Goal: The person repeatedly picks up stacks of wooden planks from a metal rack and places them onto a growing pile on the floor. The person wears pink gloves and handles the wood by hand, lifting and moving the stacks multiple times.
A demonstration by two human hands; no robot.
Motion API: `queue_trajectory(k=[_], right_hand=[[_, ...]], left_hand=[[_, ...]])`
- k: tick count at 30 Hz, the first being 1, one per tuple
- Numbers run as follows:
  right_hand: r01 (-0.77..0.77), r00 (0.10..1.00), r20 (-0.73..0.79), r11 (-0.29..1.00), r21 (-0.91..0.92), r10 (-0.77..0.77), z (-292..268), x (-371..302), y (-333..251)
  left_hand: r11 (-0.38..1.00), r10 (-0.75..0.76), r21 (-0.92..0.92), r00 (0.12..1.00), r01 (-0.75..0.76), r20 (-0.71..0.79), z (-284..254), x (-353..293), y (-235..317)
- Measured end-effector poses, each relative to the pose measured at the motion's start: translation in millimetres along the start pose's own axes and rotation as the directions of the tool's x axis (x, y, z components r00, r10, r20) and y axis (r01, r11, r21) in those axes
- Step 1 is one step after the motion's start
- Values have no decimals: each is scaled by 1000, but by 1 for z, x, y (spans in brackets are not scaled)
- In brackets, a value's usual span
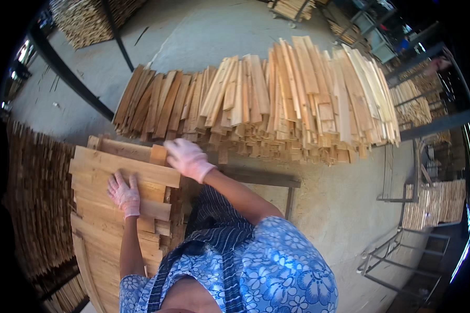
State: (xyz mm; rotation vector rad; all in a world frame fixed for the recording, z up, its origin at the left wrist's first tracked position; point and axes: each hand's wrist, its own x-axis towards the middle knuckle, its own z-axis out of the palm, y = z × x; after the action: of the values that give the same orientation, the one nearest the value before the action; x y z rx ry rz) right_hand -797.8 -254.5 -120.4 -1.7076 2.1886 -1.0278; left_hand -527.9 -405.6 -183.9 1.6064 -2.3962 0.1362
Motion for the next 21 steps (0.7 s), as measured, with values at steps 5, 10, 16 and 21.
queue_trajectory(k=[5,10,16,21], right_hand=[[-500,862,-267,642,-581,430,-188,-134,104],[-764,620,-673,115,-635,404,-355,-169,169],[-942,331,-542,302,-145,772,-418,-193,253],[-835,520,-514,533,-138,682,-466,-199,250]], left_hand=[[993,-71,-84,988,83,135,-21,15,16],[660,347,-711,938,-243,2,-48,2,152],[237,772,-971,604,18,200,-42,-63,420],[513,667,-858,626,7,404,-32,-54,583]])
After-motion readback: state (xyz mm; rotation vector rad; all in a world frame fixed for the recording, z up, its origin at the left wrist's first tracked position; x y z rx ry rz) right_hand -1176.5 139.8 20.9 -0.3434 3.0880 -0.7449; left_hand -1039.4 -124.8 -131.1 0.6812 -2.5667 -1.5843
